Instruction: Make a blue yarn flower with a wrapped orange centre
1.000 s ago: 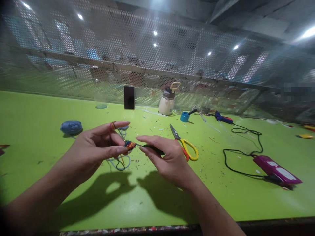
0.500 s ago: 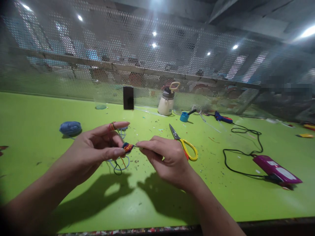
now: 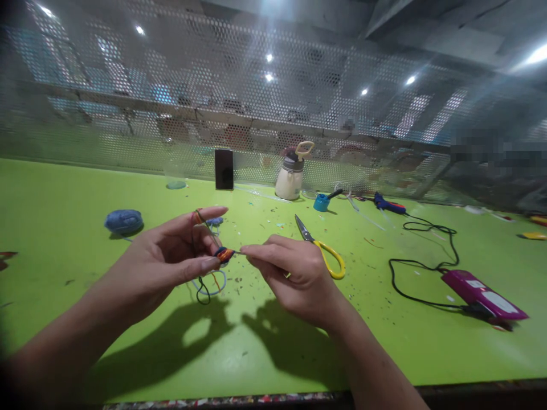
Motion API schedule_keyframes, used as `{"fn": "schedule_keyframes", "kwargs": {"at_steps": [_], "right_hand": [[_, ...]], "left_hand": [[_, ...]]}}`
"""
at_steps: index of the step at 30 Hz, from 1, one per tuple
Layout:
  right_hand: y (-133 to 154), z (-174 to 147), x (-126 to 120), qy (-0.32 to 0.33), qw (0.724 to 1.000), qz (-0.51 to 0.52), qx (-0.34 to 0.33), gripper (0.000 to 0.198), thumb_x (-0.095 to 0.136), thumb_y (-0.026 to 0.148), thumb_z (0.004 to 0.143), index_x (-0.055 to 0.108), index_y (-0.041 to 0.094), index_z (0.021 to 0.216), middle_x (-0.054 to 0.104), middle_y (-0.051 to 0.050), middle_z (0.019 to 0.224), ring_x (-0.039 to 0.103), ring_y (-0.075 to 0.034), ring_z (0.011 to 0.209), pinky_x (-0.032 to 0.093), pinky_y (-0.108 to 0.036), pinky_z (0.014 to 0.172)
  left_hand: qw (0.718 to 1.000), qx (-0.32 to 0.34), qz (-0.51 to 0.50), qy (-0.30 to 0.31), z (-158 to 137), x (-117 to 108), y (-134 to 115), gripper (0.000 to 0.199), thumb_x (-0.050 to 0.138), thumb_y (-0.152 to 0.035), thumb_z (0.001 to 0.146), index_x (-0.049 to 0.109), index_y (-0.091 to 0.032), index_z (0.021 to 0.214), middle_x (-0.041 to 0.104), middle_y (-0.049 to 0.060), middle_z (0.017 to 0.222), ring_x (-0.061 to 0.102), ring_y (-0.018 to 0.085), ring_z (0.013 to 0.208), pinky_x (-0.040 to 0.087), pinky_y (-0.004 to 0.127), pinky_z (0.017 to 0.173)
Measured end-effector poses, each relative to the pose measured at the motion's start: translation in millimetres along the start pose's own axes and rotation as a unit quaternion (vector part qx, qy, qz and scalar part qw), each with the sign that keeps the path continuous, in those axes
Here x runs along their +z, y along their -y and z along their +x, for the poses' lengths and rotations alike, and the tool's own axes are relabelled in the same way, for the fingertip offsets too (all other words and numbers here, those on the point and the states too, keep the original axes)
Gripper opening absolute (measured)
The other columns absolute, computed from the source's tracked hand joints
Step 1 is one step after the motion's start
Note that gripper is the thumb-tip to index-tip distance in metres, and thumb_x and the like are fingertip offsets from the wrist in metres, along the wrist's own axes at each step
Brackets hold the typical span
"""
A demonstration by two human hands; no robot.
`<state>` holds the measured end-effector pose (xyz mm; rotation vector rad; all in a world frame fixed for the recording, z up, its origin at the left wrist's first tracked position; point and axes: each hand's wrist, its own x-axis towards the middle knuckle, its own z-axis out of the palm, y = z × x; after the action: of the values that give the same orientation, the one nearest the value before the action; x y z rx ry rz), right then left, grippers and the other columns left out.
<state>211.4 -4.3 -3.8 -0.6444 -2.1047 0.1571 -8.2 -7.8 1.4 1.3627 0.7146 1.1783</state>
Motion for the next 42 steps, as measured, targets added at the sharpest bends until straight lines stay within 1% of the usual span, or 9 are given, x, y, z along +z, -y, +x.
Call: {"fn": "schedule_keyframes", "kwargs": {"at_steps": [6,9,15,22,30,34,37,39,42], "right_hand": [[-1,1,0,0.001,1.0,-0.006,-0.015,0.02,0.06,0.009,0.09,0.072,0.018,0.103,0.065,-0.002,0.068,0.054,-0.012,0.058,0.041,-0.026,0.054],[0,1,-1,0.004,1.0,-0.011,-0.011,0.02,0.06,0.009,0.09,0.072,0.019,0.103,0.063,-0.002,0.068,0.053,-0.011,0.057,0.04,-0.026,0.053],[-1,0,-2,0.007,1.0,-0.005,-0.005,0.021,0.06,0.009,0.09,0.073,0.02,0.103,0.066,-0.003,0.071,0.057,-0.012,0.06,0.043,-0.026,0.055],[-1,-3,1,-0.005,1.0,0.014,0.004,0.022,0.063,0.007,0.087,0.074,0.019,0.102,0.066,-0.002,0.069,0.056,-0.012,0.058,0.042,-0.026,0.054],[1,-3,3,-0.011,0.998,0.051,0.026,0.023,0.062,0.009,0.087,0.075,0.022,0.102,0.067,-0.003,0.069,0.057,-0.013,0.058,0.042,-0.027,0.053],[4,-2,4,-0.012,0.993,0.105,0.047,0.024,0.062,0.008,0.087,0.076,0.021,0.102,0.063,-0.001,0.066,0.054,-0.012,0.056,0.042,-0.027,0.051],[5,-1,8,-0.027,0.986,0.147,0.075,0.024,0.065,0.007,0.085,0.077,0.022,0.1,0.062,0.001,0.065,0.052,-0.01,0.054,0.041,-0.025,0.049],[6,-2,11,-0.033,0.977,0.177,0.115,0.021,0.067,0.01,0.084,0.077,0.023,0.098,0.063,0.001,0.065,0.05,-0.009,0.05,0.039,-0.023,0.045],[7,-4,17,-0.037,0.956,0.222,0.19,0.015,0.068,0.017,0.085,0.078,0.022,0.095,0.062,0.001,0.061,0.048,-0.008,0.046,0.037,-0.022,0.04]], "left_hand": [[1.0,0.002,-0.005,-0.004,1,0,1,0.057,0.079,-0.015,0.074,0.064,-0.028,0.127,0.063,-0.001,0.08,0.058,0.012,0.076,0.05,0.023,0.069],[1.0,0.004,-0.009,-0.008,1,0,1,0.056,0.079,-0.014,0.074,0.064,-0.027,0.126,0.063,0.0,0.08,0.058,0.012,0.076,0.05,0.024,0.069],[1.0,-0.007,-0.021,-0.014,2,1,2,0.052,0.078,-0.014,0.074,0.067,-0.027,0.123,0.063,-0.001,0.08,0.058,0.013,0.076,0.049,0.024,0.069],[0.999,-0.015,-0.038,-0.005,2,0,1,0.043,0.079,-0.016,0.075,0.071,-0.027,0.116,0.064,-0.001,0.082,0.061,0.012,0.076,0.049,0.025,0.071],[0.999,-0.016,-0.052,0.001,1,-1,1,0.039,0.079,-0.016,0.074,0.073,-0.026,0.111,0.063,0.0,0.081,0.06,0.013,0.075,0.048,0.025,0.069],[0.998,-0.024,-0.053,-0.001,2,0,2,0.03,0.078,-0.014,0.074,0.078,-0.027,0.101,0.063,-0.001,0.08,0.06,0.012,0.076,0.047,0.024,0.071],[0.998,-0.032,-0.048,-0.001,2,1,2,0.027,0.077,-0.015,0.075,0.079,-0.027,0.098,0.063,-0.002,0.077,0.06,0.012,0.077,0.045,0.024,0.073],[0.998,-0.04,-0.044,0.004,1,1,3,0.025,0.076,-0.016,0.076,0.078,-0.027,0.098,0.064,-0.002,0.077,0.06,0.012,0.079,0.045,0.025,0.076],[0.998,-0.048,-0.038,0.007,1,0,3,0.022,0.076,-0.018,0.077,0.078,-0.026,0.097,0.066,-0.001,0.078,0.061,0.015,0.083,0.045,0.027,0.078]]}}
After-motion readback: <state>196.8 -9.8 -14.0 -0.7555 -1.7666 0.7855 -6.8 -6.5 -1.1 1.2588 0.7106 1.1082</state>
